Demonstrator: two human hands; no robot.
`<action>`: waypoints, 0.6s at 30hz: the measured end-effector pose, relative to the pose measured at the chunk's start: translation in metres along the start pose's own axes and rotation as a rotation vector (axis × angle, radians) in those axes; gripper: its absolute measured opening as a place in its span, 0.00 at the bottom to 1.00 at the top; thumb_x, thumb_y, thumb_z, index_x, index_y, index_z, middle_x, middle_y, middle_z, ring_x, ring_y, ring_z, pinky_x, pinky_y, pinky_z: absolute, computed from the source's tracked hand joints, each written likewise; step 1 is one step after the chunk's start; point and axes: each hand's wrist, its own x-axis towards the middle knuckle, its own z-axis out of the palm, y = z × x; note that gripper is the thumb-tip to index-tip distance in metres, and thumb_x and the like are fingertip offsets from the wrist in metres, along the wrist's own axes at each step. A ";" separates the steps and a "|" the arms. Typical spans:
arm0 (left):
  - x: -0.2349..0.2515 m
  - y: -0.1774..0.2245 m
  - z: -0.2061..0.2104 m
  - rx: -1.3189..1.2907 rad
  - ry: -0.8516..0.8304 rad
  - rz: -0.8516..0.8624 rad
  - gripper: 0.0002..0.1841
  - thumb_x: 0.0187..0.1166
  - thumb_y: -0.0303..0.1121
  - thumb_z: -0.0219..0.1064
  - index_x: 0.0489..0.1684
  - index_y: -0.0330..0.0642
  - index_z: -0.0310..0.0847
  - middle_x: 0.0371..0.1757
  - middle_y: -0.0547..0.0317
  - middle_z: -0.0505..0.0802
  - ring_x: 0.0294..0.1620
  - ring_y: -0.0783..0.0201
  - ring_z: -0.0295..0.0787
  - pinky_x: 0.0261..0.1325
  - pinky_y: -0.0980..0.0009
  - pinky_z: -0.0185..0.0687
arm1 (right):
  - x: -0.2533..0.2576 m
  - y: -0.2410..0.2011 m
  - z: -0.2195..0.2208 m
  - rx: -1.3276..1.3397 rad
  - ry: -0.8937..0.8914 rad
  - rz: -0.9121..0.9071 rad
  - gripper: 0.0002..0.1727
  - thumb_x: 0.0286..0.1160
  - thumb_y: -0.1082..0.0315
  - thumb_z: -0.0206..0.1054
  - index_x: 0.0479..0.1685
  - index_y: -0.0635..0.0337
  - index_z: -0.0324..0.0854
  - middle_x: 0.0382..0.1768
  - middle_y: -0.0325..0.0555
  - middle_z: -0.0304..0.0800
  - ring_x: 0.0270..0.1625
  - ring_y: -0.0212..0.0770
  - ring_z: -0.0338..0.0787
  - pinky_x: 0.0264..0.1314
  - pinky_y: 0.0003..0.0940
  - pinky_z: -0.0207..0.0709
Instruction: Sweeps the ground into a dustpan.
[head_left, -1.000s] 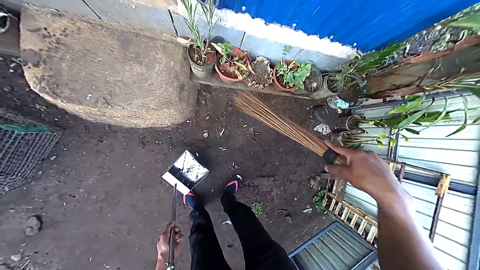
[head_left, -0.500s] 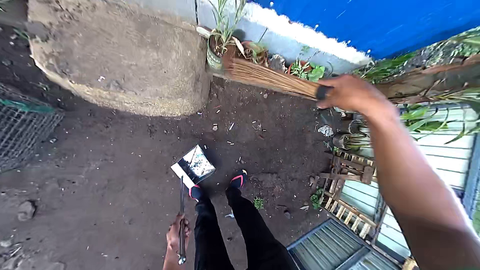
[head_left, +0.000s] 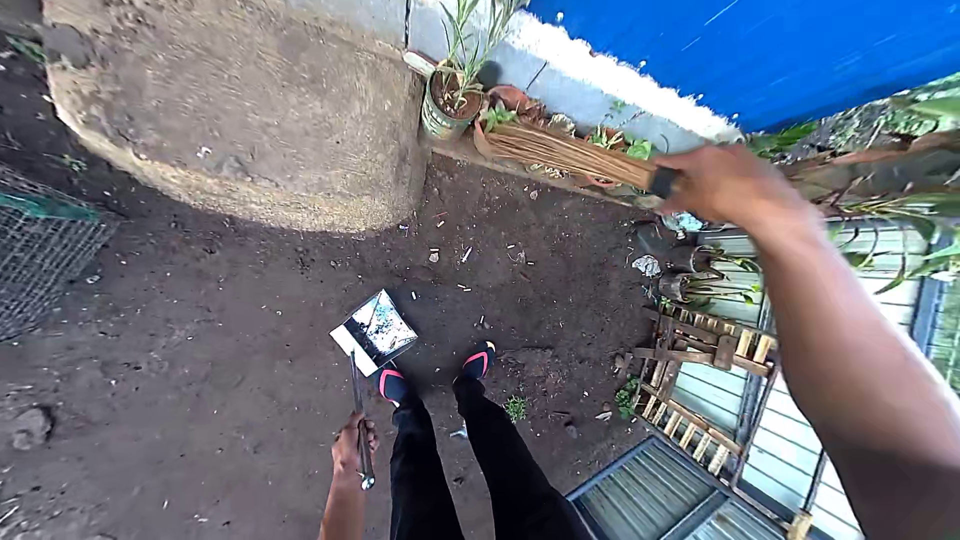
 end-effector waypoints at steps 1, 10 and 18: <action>0.004 0.003 0.000 0.002 0.000 0.001 0.07 0.89 0.38 0.56 0.46 0.47 0.73 0.17 0.65 0.78 0.07 0.72 0.69 0.09 0.76 0.69 | -0.035 0.016 -0.011 -0.002 0.025 0.017 0.41 0.60 0.61 0.88 0.81 0.38 0.79 0.59 0.74 0.88 0.60 0.84 0.84 0.53 0.90 0.71; 0.013 0.015 0.001 0.062 0.023 -0.015 0.14 0.90 0.40 0.54 0.32 0.46 0.73 0.15 0.65 0.80 0.06 0.72 0.69 0.10 0.76 0.71 | 0.054 0.008 0.026 0.084 -0.032 0.102 0.36 0.62 0.59 0.86 0.77 0.44 0.82 0.60 0.73 0.88 0.61 0.79 0.86 0.57 0.86 0.72; 0.010 0.014 0.000 0.079 -0.001 -0.024 0.13 0.90 0.41 0.54 0.33 0.46 0.72 0.16 0.65 0.81 0.07 0.73 0.72 0.09 0.77 0.73 | -0.131 0.049 0.023 0.078 0.022 0.231 0.44 0.63 0.57 0.87 0.85 0.26 0.73 0.46 0.69 0.92 0.45 0.79 0.89 0.40 0.85 0.73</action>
